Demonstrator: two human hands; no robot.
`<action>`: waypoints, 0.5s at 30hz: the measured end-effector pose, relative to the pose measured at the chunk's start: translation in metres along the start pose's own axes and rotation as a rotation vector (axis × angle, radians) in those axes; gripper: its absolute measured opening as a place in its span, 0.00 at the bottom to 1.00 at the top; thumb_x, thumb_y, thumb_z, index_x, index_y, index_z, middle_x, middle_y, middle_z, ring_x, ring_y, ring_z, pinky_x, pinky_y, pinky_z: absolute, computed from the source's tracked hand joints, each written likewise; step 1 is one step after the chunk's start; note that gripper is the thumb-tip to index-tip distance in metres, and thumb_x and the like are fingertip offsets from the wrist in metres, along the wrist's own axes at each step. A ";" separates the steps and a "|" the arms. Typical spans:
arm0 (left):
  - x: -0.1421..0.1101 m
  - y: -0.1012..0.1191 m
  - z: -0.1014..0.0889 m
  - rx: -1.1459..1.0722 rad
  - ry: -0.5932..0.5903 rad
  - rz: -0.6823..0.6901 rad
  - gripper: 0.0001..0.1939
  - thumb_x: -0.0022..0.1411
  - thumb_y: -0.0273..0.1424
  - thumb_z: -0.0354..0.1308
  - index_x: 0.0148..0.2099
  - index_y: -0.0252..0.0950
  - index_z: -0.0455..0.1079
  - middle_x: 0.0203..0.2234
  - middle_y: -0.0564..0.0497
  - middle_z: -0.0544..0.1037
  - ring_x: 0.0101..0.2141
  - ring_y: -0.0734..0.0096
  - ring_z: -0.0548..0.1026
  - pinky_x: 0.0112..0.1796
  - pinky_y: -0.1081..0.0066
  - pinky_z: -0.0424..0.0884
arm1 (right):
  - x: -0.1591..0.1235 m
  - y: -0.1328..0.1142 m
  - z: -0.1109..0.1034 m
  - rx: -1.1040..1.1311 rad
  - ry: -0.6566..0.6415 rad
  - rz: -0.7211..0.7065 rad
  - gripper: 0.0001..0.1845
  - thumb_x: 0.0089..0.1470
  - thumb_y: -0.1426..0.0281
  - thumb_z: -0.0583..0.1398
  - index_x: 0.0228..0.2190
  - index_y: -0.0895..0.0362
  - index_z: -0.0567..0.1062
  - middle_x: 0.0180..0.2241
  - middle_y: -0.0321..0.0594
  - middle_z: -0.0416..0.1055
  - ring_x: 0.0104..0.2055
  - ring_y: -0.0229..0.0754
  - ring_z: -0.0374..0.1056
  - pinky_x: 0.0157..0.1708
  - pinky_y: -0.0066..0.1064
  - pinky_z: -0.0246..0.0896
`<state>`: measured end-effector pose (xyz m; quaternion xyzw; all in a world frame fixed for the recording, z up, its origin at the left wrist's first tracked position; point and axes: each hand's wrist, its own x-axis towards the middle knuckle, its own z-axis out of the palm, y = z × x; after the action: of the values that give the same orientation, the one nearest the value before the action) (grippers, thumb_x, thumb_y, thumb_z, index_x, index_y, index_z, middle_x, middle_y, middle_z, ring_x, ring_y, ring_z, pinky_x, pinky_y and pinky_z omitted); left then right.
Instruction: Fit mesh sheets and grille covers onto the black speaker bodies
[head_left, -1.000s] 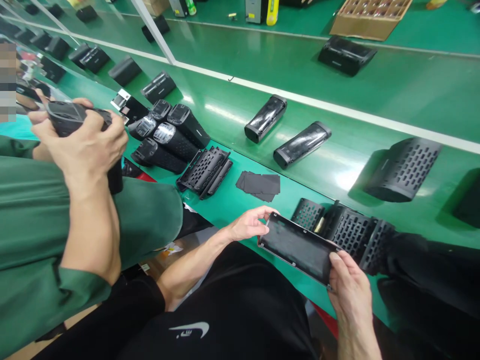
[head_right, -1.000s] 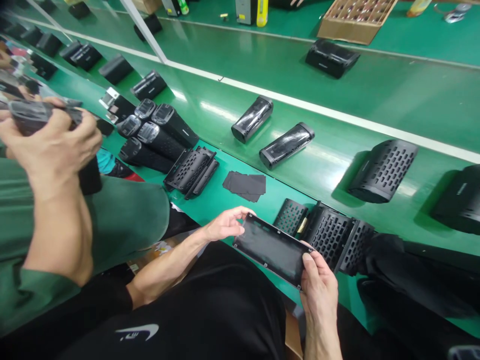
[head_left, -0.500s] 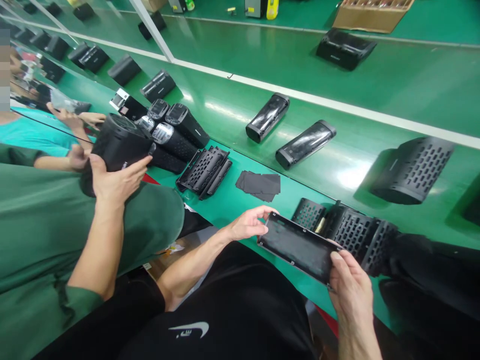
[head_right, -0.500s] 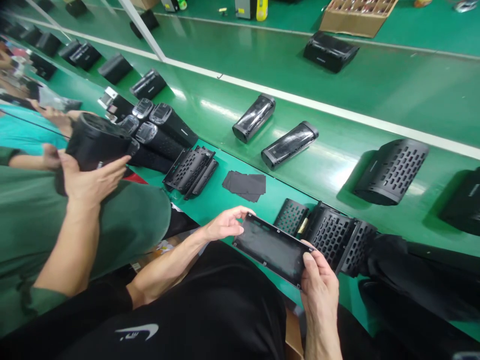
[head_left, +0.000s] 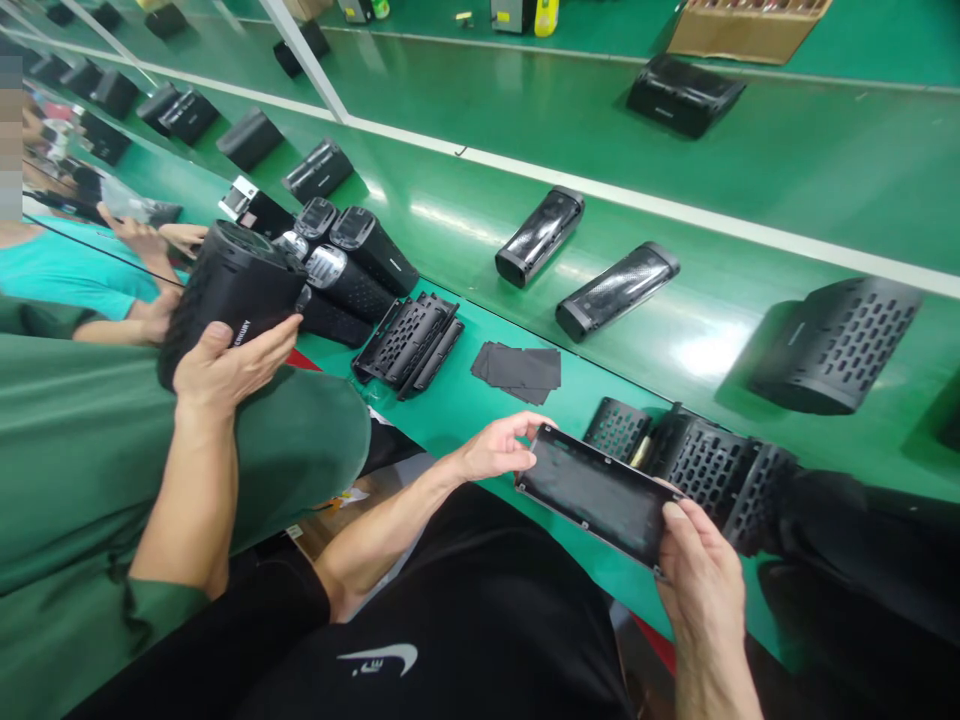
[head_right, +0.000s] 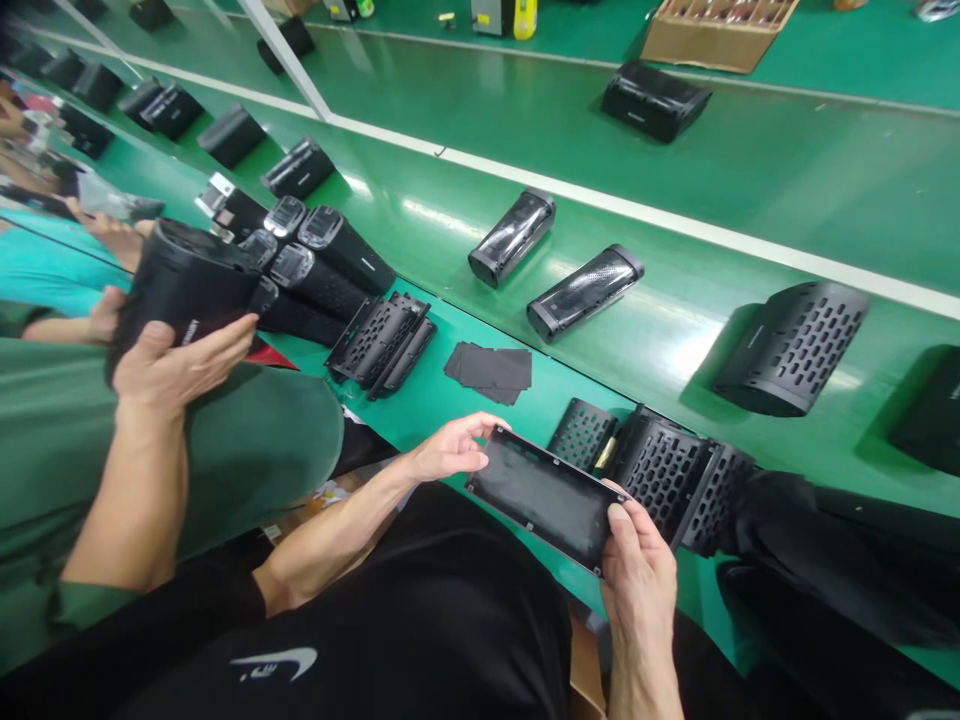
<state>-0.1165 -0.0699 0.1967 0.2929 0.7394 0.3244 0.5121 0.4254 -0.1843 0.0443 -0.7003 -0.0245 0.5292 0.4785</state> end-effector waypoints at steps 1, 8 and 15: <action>0.000 -0.001 -0.003 0.020 -0.006 0.006 0.37 0.58 0.66 0.54 0.57 0.47 0.76 0.55 0.50 0.78 0.70 0.68 0.64 0.57 0.63 0.76 | 0.001 0.000 -0.002 -0.005 0.004 0.010 0.32 0.30 0.55 0.80 0.39 0.54 0.82 0.24 0.32 0.72 0.26 0.39 0.68 0.25 0.29 0.66; 0.015 -0.019 -0.039 -0.039 -0.410 0.073 0.31 0.63 0.47 0.40 0.47 0.30 0.76 0.37 0.62 0.79 0.44 0.77 0.80 0.32 0.81 0.66 | 0.003 0.000 -0.001 0.019 -0.033 0.007 0.32 0.33 0.56 0.78 0.41 0.55 0.82 0.30 0.37 0.78 0.27 0.41 0.70 0.25 0.31 0.66; -0.023 -0.019 0.091 0.101 -0.439 0.187 0.29 0.53 0.53 0.65 0.53 0.43 0.78 0.31 0.54 0.77 0.45 0.62 0.81 0.33 0.73 0.74 | 0.000 -0.003 0.006 0.027 -0.045 0.017 0.34 0.30 0.56 0.80 0.40 0.56 0.83 0.28 0.36 0.78 0.25 0.39 0.70 0.20 0.27 0.61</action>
<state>-0.0249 -0.0834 0.1705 0.4488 0.5955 0.2617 0.6128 0.4220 -0.1789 0.0468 -0.6819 -0.0219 0.5491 0.4828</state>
